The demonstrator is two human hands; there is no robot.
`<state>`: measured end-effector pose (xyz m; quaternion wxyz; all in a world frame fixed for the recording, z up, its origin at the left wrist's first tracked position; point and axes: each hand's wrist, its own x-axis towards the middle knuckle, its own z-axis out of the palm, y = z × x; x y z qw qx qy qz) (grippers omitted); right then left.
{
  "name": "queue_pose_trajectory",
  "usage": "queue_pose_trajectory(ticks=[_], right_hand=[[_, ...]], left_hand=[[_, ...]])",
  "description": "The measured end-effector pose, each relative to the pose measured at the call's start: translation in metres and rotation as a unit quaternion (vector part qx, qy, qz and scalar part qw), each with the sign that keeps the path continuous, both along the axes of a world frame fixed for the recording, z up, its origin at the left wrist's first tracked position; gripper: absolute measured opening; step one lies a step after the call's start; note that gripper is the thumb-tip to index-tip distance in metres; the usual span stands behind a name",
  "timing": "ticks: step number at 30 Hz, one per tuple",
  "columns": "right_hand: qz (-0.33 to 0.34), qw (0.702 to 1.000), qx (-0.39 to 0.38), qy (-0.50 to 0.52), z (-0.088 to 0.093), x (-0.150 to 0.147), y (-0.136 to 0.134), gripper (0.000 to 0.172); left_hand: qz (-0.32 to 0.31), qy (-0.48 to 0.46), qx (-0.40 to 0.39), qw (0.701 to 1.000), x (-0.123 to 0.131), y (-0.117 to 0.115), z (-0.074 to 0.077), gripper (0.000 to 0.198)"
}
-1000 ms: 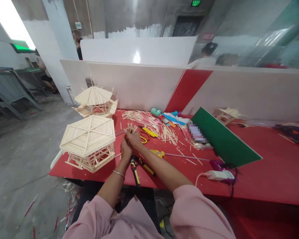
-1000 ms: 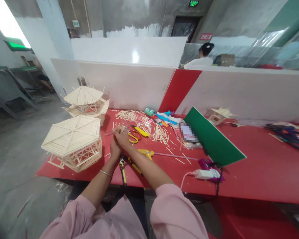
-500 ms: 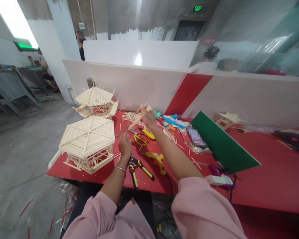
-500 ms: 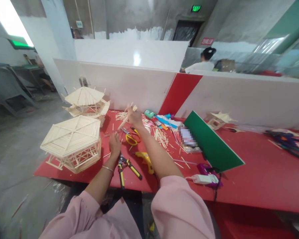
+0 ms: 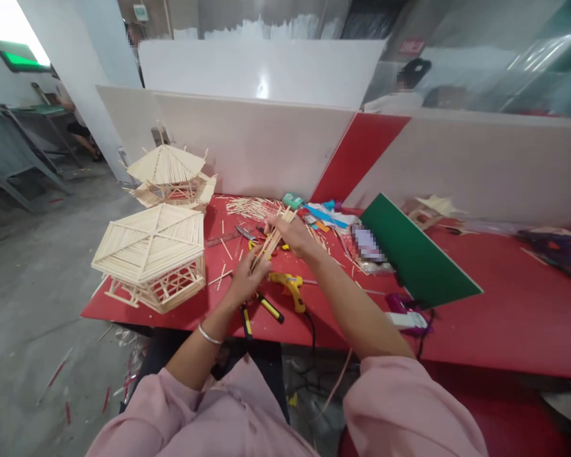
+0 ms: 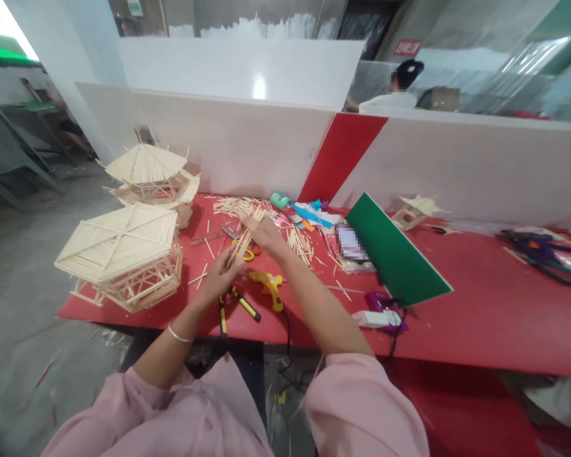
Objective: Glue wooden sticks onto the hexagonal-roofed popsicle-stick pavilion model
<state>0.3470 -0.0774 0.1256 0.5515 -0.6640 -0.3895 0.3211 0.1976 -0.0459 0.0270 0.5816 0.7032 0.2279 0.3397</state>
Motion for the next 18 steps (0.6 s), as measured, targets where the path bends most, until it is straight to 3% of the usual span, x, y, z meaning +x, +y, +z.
queue_pose_trajectory(ticks=[3, 8, 13, 16, 18], right_hand=[[0.031, 0.998, -0.024, 0.052, -0.012, -0.002, -0.001, 0.047], [0.087, 0.99, -0.038, 0.101, -0.031, -0.01, -0.003, 0.044], [0.028, 0.991, -0.045, 0.127, -0.053, -0.012, -0.002, 0.034], [-0.03, 0.987, -0.069, 0.14, -0.057, 0.005, 0.005, 0.026], [-0.082, 0.982, -0.082, 0.148, -0.057, 0.022, 0.014, 0.03]], left_hand=[[-0.028, -0.001, -0.085, 0.996, -0.011, -0.006, -0.003, 0.057], [0.041, -0.02, -0.128, 0.991, -0.019, -0.005, -0.011, 0.059], [0.108, -0.013, -0.099, 0.989, -0.027, -0.006, -0.012, 0.053], [0.16, -0.01, -0.038, 0.986, -0.037, -0.011, -0.007, 0.042], [0.178, -0.012, 0.012, 0.984, -0.045, -0.017, 0.001, 0.033]])
